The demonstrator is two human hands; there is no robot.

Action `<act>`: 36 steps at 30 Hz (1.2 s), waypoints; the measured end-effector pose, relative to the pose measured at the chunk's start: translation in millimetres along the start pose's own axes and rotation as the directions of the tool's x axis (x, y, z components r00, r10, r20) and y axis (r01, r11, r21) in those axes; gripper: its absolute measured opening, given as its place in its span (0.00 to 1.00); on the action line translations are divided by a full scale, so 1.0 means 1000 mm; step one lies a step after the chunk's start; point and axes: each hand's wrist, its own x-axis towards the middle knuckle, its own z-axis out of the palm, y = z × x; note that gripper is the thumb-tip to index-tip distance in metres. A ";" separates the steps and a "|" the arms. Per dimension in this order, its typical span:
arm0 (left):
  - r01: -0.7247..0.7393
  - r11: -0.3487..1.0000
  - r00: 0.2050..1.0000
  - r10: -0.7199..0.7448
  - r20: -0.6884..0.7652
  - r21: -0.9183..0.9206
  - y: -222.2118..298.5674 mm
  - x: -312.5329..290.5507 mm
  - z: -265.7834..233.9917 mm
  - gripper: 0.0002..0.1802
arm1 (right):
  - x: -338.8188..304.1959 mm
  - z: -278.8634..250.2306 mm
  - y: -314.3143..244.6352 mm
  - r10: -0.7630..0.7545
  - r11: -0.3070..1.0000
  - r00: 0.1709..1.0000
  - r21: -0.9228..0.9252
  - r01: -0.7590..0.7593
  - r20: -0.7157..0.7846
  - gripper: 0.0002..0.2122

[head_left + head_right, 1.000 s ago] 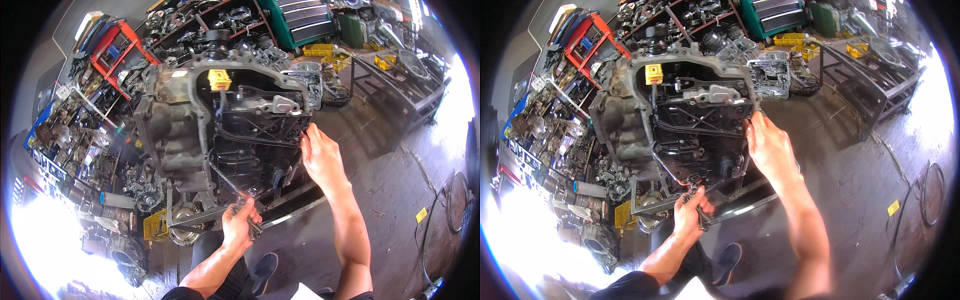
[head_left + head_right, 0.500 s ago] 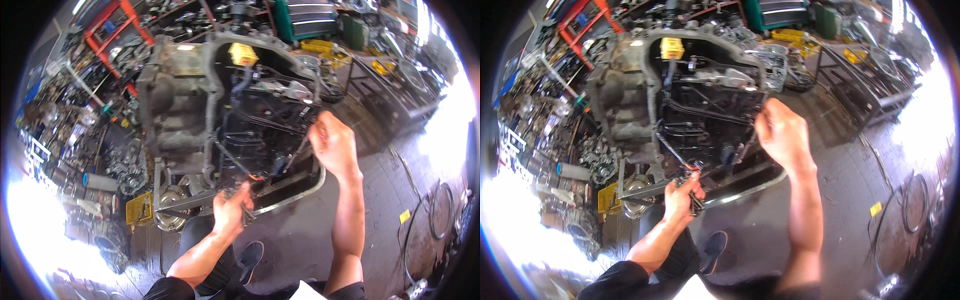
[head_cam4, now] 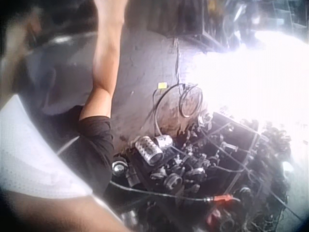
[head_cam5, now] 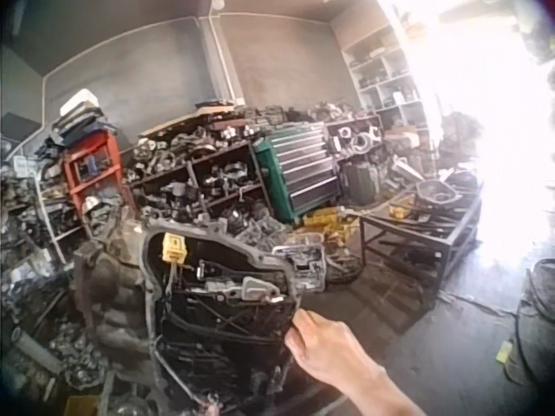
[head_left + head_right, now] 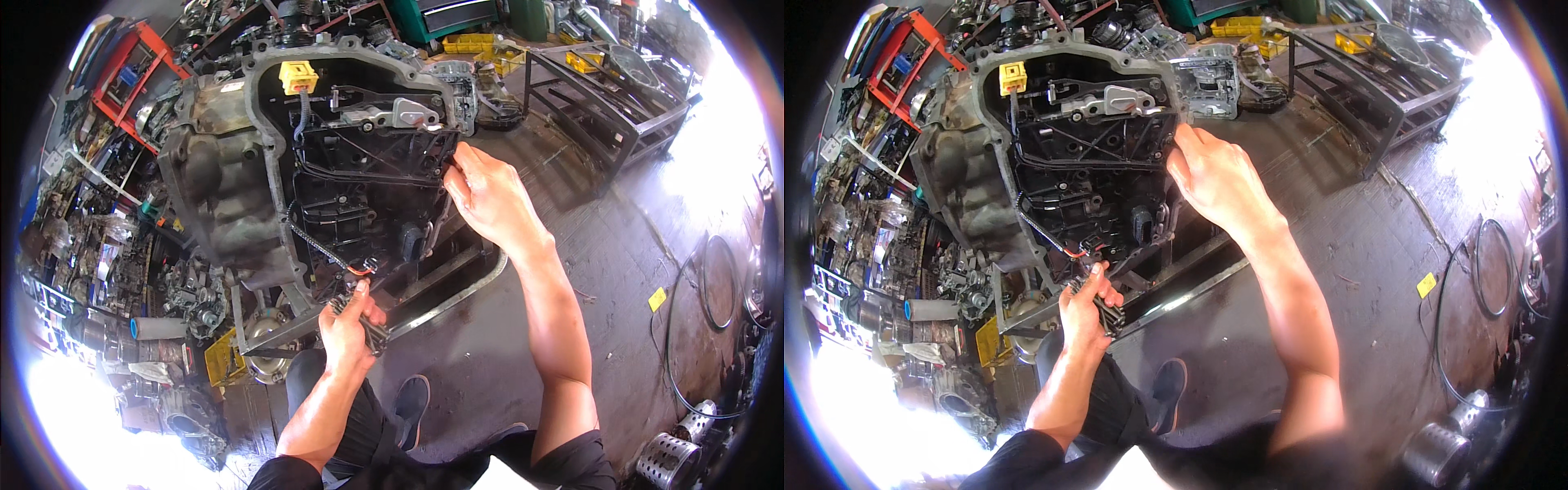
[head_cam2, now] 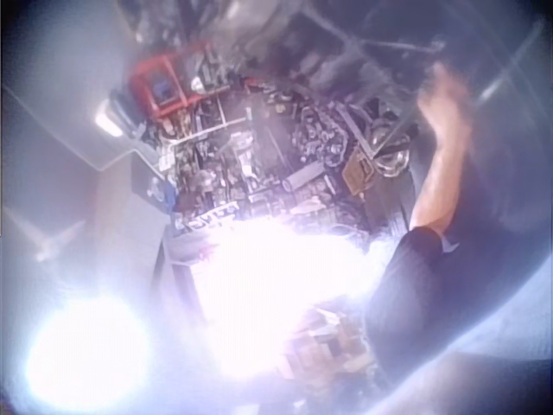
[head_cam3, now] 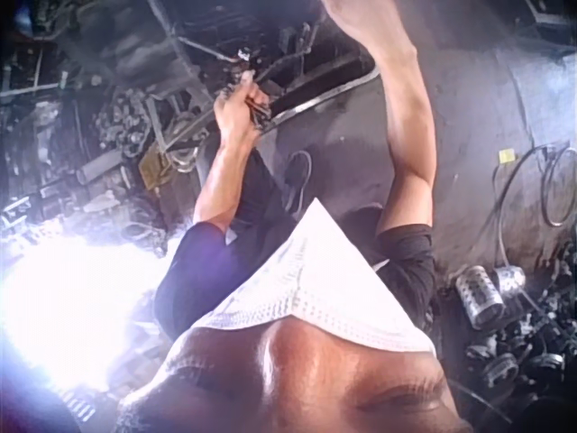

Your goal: The person aligns and installs a valve body into a transmission case, then retrieves and cleans bolts before fastening the assembly. The person handles the valve body, transmission case, and bolts, using a screwdriver to tighten the bolts.

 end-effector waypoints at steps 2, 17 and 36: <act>0.006 1.000 1.000 -0.006 -0.012 0.009 0.000 0.000 0.001 0.17 | -0.001 0.002 -0.002 -0.009 1.000 1.000 -0.020 0.009 -0.020 0.07; 0.014 0.999 1.000 -0.014 -0.015 0.039 0.002 0.000 0.000 0.19 | 0.001 0.009 -0.006 -0.040 0.999 0.993 -0.034 0.037 -0.114 0.09; -0.004 0.999 1.000 0.004 0.000 0.046 0.001 0.001 0.001 0.18 | 0.003 0.015 -0.016 0.324 0.922 0.943 0.244 -0.299 -0.069 0.14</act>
